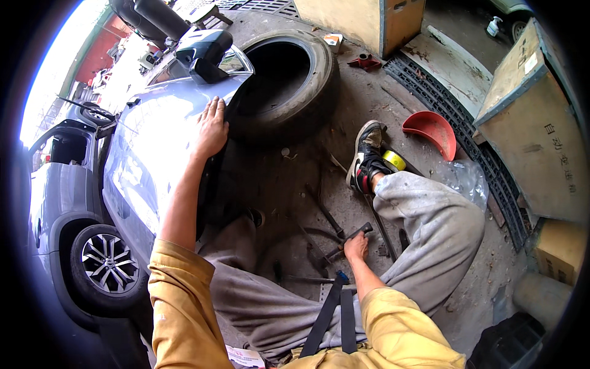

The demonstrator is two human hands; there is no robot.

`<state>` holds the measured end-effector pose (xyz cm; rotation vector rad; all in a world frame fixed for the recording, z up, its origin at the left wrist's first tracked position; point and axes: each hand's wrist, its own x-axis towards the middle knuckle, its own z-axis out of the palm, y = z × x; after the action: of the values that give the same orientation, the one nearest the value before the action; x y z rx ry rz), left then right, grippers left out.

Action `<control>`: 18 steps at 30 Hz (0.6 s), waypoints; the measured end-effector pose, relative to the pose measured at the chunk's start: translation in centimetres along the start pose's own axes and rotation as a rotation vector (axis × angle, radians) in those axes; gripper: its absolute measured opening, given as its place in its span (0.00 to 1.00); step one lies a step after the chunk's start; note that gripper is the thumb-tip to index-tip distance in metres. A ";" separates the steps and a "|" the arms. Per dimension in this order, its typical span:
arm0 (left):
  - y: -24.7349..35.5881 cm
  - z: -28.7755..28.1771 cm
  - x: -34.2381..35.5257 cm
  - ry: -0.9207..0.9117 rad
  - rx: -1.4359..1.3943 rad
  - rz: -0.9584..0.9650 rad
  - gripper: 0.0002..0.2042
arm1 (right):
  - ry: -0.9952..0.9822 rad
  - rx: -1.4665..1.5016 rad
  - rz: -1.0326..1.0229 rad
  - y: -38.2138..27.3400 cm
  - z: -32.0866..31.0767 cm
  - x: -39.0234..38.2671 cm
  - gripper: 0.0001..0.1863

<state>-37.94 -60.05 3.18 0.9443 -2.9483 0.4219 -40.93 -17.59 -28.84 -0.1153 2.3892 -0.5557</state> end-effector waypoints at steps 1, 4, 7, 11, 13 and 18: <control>-0.3 0.0 -1.0 0.025 -0.010 -0.004 0.30 | -0.018 0.004 0.001 0.0 0.0 -0.2 0.20; -0.5 -0.4 -3.6 0.067 -0.041 -0.029 0.31 | -0.030 -0.080 -0.122 -0.4 -0.1 -0.9 0.21; 0.2 -1.2 -5.8 0.118 -0.058 -0.022 0.30 | 0.018 -0.223 -0.353 -0.3 0.2 -1.2 0.19; -0.4 -1.2 -8.0 0.253 0.043 0.016 0.27 | -0.032 -0.430 -0.594 -1.0 0.8 -1.8 0.17; -0.3 -1.3 -8.2 0.277 -0.001 0.004 0.26 | -0.088 -0.524 -0.671 -0.7 1.2 -1.9 0.16; 0.0 -1.2 -8.1 0.334 -0.026 -0.032 0.25 | -0.229 -0.749 -0.731 -0.4 2.1 -2.1 0.17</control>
<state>-31.35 -55.16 3.55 0.8250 -2.6282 0.4855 -38.00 -18.28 -28.83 -1.3286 2.1559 0.0839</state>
